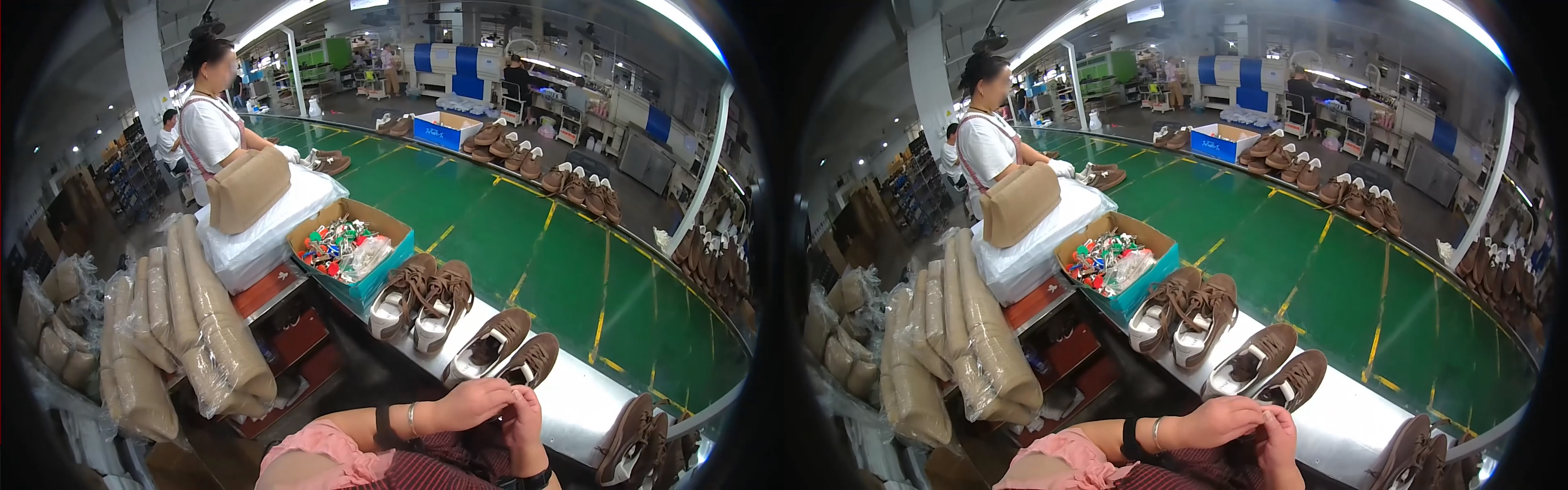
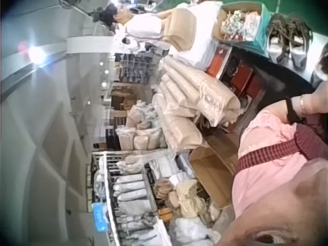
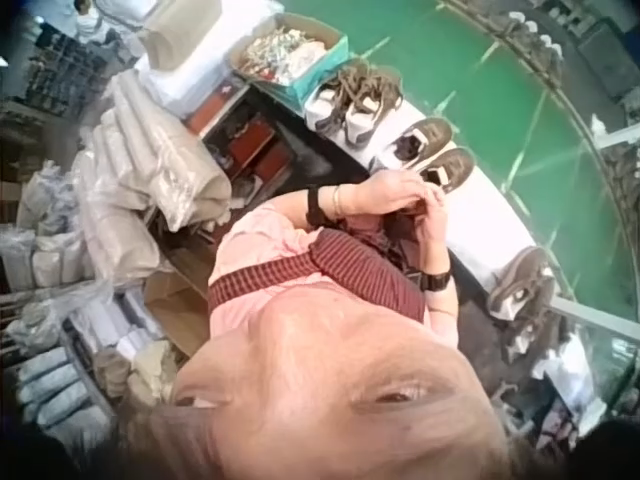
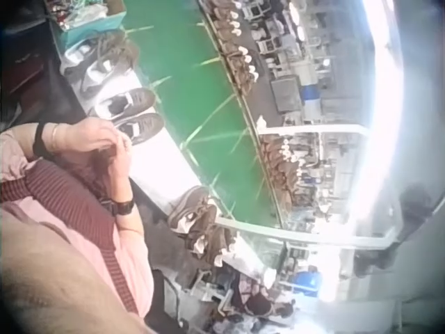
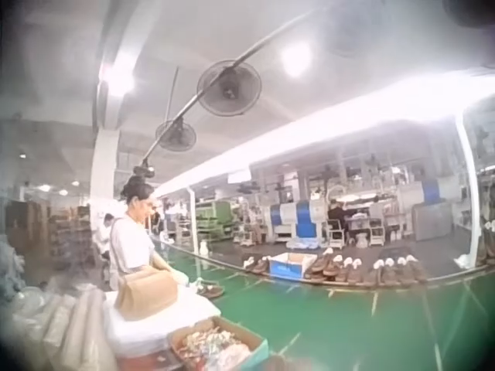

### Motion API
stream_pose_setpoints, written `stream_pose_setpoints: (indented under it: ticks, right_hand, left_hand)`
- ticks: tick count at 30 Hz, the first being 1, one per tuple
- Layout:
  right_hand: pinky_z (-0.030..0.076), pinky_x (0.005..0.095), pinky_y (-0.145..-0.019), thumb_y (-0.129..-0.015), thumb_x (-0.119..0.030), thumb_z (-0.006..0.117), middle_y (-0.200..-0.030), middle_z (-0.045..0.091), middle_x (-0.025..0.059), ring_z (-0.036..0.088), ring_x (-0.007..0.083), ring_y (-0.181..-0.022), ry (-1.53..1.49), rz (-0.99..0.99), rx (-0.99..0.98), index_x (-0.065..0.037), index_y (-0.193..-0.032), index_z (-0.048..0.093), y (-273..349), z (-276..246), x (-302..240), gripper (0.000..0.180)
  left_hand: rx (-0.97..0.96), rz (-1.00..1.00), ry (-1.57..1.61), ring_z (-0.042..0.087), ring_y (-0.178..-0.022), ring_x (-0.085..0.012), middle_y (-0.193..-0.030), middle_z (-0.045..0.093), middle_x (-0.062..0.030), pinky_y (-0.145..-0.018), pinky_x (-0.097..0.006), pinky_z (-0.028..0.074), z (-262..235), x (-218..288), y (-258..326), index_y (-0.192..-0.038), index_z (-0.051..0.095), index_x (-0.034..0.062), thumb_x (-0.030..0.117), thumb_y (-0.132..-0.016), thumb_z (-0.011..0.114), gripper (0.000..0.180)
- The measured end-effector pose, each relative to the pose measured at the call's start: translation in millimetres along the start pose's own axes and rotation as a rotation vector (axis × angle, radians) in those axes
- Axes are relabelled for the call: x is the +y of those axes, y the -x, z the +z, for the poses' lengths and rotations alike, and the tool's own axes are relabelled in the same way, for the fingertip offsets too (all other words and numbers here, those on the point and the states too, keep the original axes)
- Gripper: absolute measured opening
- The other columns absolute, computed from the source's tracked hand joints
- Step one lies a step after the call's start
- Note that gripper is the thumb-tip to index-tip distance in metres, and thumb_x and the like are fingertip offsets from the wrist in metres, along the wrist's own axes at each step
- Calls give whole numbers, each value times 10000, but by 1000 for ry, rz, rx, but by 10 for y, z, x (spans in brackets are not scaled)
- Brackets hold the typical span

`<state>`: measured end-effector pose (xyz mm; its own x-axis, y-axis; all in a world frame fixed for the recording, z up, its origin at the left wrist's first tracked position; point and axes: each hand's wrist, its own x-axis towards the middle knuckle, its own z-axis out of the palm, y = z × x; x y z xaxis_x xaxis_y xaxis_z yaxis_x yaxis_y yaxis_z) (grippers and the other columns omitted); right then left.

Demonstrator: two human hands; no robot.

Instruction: Lacing and tying brown shoes in a manufacturing setting.

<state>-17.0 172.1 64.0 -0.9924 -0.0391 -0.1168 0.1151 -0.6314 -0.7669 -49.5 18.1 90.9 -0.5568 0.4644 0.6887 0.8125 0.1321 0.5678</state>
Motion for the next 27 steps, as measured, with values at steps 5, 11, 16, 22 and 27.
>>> stream_pose_setpoints:
  ticks: [5, 11, 16, 22, 27]
  right_hand:
    - [534, 320, -672, -878, -100, 580, -845, 634, 114, 624, 197, -729, -90, -14, -53, -27, -931, 550, 4, -153, 16, 95]
    - [542, 300, -586, -885, -103, 580, -807, 638, 98, 627, 188, -634, -74, 12, -132, -32, -944, 553, 11, -100, -91, 97]
    - [526, 297, -594, -861, -90, 593, -812, 605, 97, 607, 193, -671, 58, 25, -63, -22, -962, 555, 29, -35, -147, 128]
    - [515, 278, -666, -886, -60, 560, -881, 629, 94, 615, 160, -747, -14, 56, -211, -5, -1084, 556, -43, 139, -213, 206]
    - [511, 266, -700, -893, -70, 552, -910, 622, 78, 605, 146, -767, -35, 20, -232, -18, -1100, 558, -110, 28, -212, 213]
  left_hand:
    - [-41, -17, 59, 612, -819, -274, -905, 601, -115, -710, -342, 509, -59, 71, -25, -893, 605, 21, 27, -757, 655, 145]
    - [-84, -269, 346, 580, -727, -203, -833, 568, -79, -639, -297, 474, -137, 145, -64, -885, 584, 12, 18, -828, 612, 64]
    - [-131, -328, 363, 580, -798, -159, -867, 583, -76, -715, -281, 472, -154, 45, -51, -920, 591, 22, 27, -836, 604, 85]
    - [105, -770, 802, 569, -729, -85, -876, 603, -27, -670, -216, 476, -285, 138, 21, -1032, 553, 10, -30, -829, 619, 217]
    - [-53, -880, 803, 574, -751, -92, -919, 614, -51, -672, -216, 488, -276, -58, 31, -1047, 550, -4, 5, -839, 623, 221]
